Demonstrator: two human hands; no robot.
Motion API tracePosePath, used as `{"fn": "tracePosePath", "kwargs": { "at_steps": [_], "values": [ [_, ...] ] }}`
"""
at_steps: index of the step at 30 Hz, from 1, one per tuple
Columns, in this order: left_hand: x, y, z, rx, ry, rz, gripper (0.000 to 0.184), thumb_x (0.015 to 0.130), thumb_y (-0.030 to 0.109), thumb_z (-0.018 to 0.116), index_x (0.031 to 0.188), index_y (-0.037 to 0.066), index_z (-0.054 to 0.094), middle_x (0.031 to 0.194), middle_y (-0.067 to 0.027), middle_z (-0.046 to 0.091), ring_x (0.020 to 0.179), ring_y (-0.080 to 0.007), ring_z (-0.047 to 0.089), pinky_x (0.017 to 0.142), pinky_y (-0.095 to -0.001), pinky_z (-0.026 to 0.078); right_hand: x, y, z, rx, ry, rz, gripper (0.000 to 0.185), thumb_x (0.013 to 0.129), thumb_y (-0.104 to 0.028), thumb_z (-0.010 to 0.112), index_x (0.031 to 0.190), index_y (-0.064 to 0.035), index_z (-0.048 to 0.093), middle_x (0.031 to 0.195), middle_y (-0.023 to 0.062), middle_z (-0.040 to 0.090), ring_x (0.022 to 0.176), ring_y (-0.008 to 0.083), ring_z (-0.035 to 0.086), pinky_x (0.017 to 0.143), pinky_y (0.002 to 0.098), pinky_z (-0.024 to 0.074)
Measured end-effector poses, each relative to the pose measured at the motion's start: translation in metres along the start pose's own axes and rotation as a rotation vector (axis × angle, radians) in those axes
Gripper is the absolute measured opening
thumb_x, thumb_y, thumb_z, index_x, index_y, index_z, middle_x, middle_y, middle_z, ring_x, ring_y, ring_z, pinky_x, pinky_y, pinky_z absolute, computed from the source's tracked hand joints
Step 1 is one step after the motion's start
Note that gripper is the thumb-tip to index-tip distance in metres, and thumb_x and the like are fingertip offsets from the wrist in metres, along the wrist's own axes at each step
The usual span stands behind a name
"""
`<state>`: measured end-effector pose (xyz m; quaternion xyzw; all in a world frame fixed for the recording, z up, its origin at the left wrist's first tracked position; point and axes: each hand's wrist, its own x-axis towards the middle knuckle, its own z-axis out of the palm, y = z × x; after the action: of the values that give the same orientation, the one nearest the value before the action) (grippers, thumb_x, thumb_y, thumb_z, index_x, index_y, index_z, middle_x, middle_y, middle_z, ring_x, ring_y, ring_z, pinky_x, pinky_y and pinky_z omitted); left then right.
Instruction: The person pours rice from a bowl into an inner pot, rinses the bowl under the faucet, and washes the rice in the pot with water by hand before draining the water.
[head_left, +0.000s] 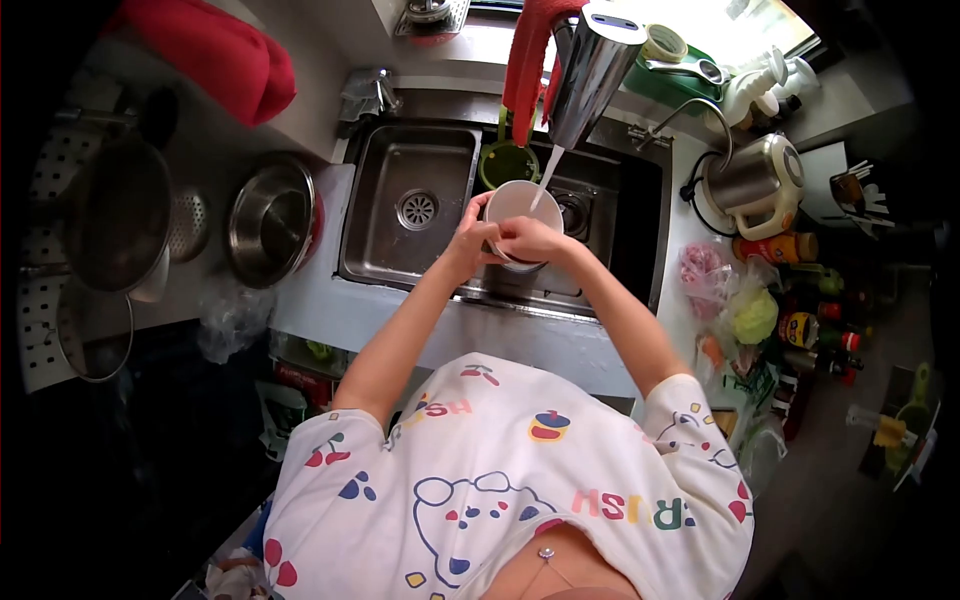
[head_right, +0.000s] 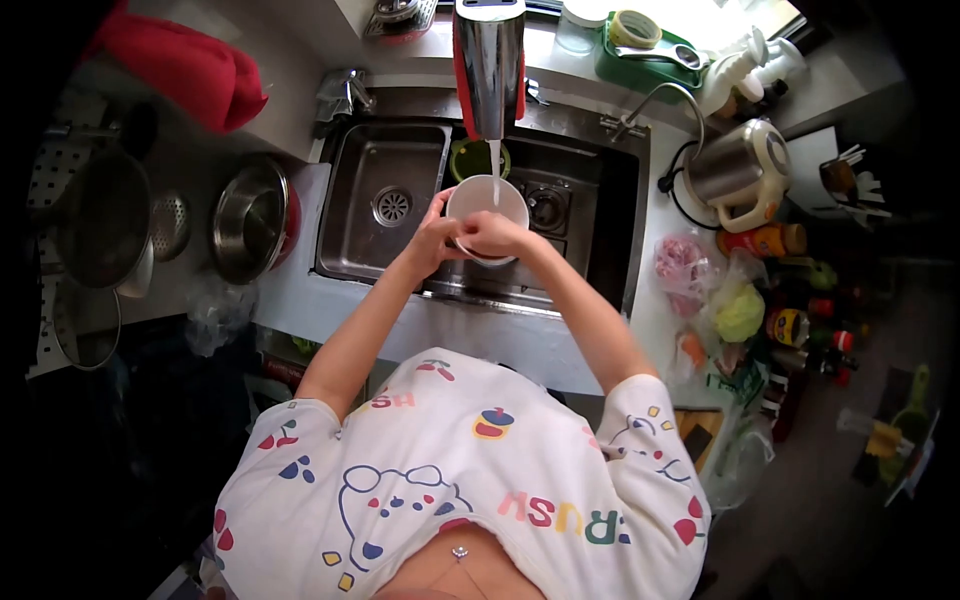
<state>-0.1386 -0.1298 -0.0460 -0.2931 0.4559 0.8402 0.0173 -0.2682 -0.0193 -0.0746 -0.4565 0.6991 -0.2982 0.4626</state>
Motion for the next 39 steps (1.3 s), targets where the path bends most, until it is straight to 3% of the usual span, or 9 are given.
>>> {"fn": "tracePosePath", "kwargs": {
  "at_steps": [1, 5, 8, 12, 15, 20, 29, 33, 39],
  "values": [
    [-0.005, 0.003, 0.001, 0.043, -0.002, -0.004, 0.071, 0.069, 0.017, 0.058, 0.135, 0.025, 0.034, 0.124, -0.0052, 0.049, 0.109, -0.0237, 0.054, 0.083, -0.0492, 0.052, -0.005, -0.002, -0.008, -0.322, -0.027, 0.077, 0.029, 0.076, -0.027, 0.068, 0.087, -0.0003, 0.064, 0.09, 0.0204, 0.068, 0.086, 0.0315, 0.065, 0.073, 0.0387, 0.0515],
    [-0.004, -0.001, 0.006, -0.056, 0.059, -0.008, 0.076, 0.067, 0.008, 0.051, 0.139, 0.021, 0.03, 0.12, -0.0078, 0.052, 0.112, -0.0238, 0.055, 0.08, -0.051, 0.055, 0.01, -0.006, 0.015, -0.076, 0.605, -0.338, 0.026, 0.076, -0.024, 0.068, 0.087, -0.0009, 0.062, 0.079, 0.0155, 0.066, 0.078, 0.0316, 0.065, 0.069, 0.0368, 0.051],
    [-0.001, -0.004, -0.009, -0.114, 0.005, 0.007, 0.076, 0.068, 0.009, 0.051, 0.139, 0.022, 0.03, 0.122, -0.0067, 0.05, 0.113, -0.0237, 0.054, 0.077, -0.048, 0.057, -0.005, -0.003, 0.004, -0.078, 0.086, -0.262, 0.017, 0.077, -0.006, 0.064, 0.093, -0.0031, 0.061, 0.091, 0.0168, 0.062, 0.084, 0.0309, 0.064, 0.071, 0.0374, 0.0511],
    [0.005, -0.008, -0.02, -0.118, 0.026, 0.076, 0.077, 0.065, 0.001, 0.046, 0.139, 0.017, 0.03, 0.126, -0.0095, 0.047, 0.113, -0.0269, 0.056, 0.078, -0.0459, 0.059, -0.034, 0.001, -0.009, -0.279, 0.802, -0.412, 0.016, 0.08, 0.005, 0.062, 0.093, -0.0039, 0.063, 0.094, 0.0133, 0.061, 0.079, 0.0252, 0.063, 0.07, 0.0361, 0.0522],
    [0.015, -0.01, -0.017, -0.225, 0.001, 0.076, 0.077, 0.063, 0.001, 0.044, 0.137, 0.017, 0.033, 0.125, -0.0084, 0.048, 0.116, -0.0279, 0.054, 0.08, -0.0489, 0.057, -0.05, 0.003, -0.016, 0.014, 1.026, -0.13, 0.028, 0.083, -0.005, 0.068, 0.11, -0.0065, 0.062, 0.109, 0.0082, 0.058, 0.088, 0.0164, 0.062, 0.074, 0.0297, 0.0526],
    [0.016, -0.015, 0.001, -0.272, -0.088, -0.043, 0.077, 0.063, 0.0, 0.045, 0.137, 0.016, 0.033, 0.128, -0.0095, 0.047, 0.117, -0.0299, 0.053, 0.082, -0.0516, 0.056, -0.069, 0.008, 0.003, 1.024, 0.522, 0.129, 0.061, 0.093, -0.035, 0.06, 0.144, -0.0178, 0.031, 0.134, 0.007, 0.047, 0.116, 0.0193, 0.053, 0.086, 0.0451, 0.0515],
    [0.013, 0.0, 0.009, 0.275, 0.003, -0.072, 0.046, 0.084, 0.005, 0.05, 0.13, 0.004, 0.048, 0.117, -0.0091, 0.058, 0.105, -0.0182, 0.06, 0.081, -0.0347, 0.055, -0.085, 0.002, 0.007, 1.307, 0.422, 0.297, 0.06, 0.091, -0.041, 0.057, 0.139, -0.0193, 0.029, 0.134, 0.011, 0.045, 0.117, 0.0306, 0.054, 0.079, 0.052, 0.0562],
    [0.021, -0.027, -0.004, 0.007, 0.032, -0.186, 0.041, 0.092, 0.008, 0.047, 0.132, 0.004, 0.047, 0.11, -0.0063, 0.061, 0.099, -0.0163, 0.062, 0.085, -0.0314, 0.053, -0.088, -0.018, 0.017, 1.04, 0.638, 0.299, 0.071, 0.08, -0.039, 0.072, 0.137, -0.0182, 0.036, 0.13, 0.0148, 0.049, 0.114, 0.033, 0.055, 0.082, 0.0514, 0.0536],
    [0.036, -0.082, -0.024, -0.238, 0.187, -0.236, 0.047, 0.096, 0.007, 0.048, 0.14, -0.001, 0.034, 0.105, -0.0097, 0.06, 0.092, -0.0186, 0.062, 0.089, -0.0367, 0.053, -0.096, -0.009, 0.024, 0.045, 0.987, 0.152, 0.084, 0.067, -0.027, 0.08, 0.14, -0.0162, 0.038, 0.12, 0.0191, 0.051, 0.106, 0.0335, 0.054, 0.091, 0.0401, 0.0474]
  ]
}}
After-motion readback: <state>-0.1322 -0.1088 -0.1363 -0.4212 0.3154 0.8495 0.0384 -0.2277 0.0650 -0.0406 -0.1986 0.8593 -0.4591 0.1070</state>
